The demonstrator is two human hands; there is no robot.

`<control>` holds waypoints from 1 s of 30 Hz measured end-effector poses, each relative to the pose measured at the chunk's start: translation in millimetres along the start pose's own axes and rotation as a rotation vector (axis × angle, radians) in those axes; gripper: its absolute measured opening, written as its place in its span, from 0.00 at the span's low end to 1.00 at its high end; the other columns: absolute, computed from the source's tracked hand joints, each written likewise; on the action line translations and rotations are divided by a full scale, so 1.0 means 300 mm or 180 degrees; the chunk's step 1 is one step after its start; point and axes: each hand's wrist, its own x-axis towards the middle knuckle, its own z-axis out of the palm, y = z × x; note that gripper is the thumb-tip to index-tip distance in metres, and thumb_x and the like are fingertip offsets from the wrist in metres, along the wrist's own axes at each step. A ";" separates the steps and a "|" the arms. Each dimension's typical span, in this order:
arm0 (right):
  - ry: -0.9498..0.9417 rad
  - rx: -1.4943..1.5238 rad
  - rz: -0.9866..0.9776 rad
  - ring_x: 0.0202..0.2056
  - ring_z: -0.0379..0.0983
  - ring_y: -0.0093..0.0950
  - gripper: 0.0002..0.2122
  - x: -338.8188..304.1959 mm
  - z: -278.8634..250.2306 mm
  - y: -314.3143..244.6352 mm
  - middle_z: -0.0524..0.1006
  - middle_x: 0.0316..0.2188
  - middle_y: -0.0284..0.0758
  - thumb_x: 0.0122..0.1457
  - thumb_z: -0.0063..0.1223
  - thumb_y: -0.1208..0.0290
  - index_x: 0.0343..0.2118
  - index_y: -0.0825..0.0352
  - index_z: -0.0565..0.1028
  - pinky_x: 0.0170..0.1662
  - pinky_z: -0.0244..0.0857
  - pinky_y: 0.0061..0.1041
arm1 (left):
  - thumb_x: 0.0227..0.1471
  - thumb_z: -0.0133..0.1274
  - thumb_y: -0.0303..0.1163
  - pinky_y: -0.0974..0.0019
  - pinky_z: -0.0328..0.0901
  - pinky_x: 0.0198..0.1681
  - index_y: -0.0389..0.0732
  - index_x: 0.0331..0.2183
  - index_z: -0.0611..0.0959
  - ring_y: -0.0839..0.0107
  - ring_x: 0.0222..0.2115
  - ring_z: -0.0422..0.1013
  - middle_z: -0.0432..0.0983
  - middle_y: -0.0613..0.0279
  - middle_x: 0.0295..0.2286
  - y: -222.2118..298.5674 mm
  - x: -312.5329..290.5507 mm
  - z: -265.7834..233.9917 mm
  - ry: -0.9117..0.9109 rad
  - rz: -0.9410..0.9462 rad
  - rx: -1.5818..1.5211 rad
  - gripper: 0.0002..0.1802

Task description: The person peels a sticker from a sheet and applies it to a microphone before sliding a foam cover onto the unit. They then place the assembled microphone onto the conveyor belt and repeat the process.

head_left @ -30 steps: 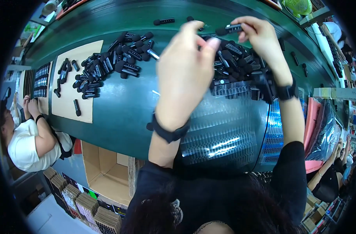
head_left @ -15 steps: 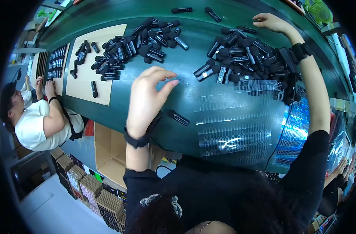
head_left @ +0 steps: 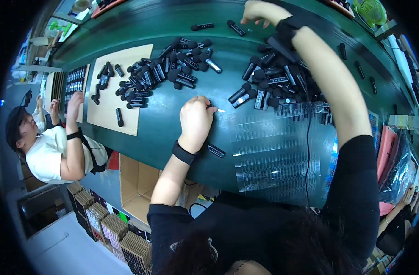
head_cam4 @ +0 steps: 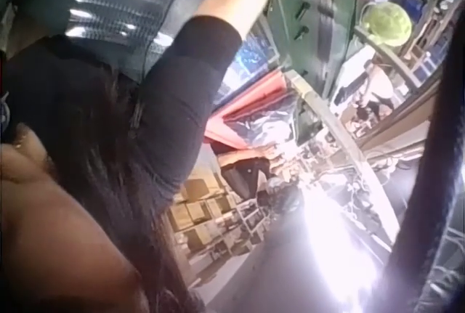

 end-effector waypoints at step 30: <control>0.0592 0.2111 -0.1850 0.27 0.65 0.15 0.12 -0.521 -0.059 0.087 0.70 0.24 0.28 0.50 0.49 0.66 0.34 0.65 0.64 0.26 0.58 0.13 | 0.29 0.54 0.22 0.66 0.62 0.26 0.34 0.18 0.77 0.59 0.21 0.68 0.70 0.54 0.18 -0.094 0.056 -0.022 -0.0684 0.0932 -0.0588 0.05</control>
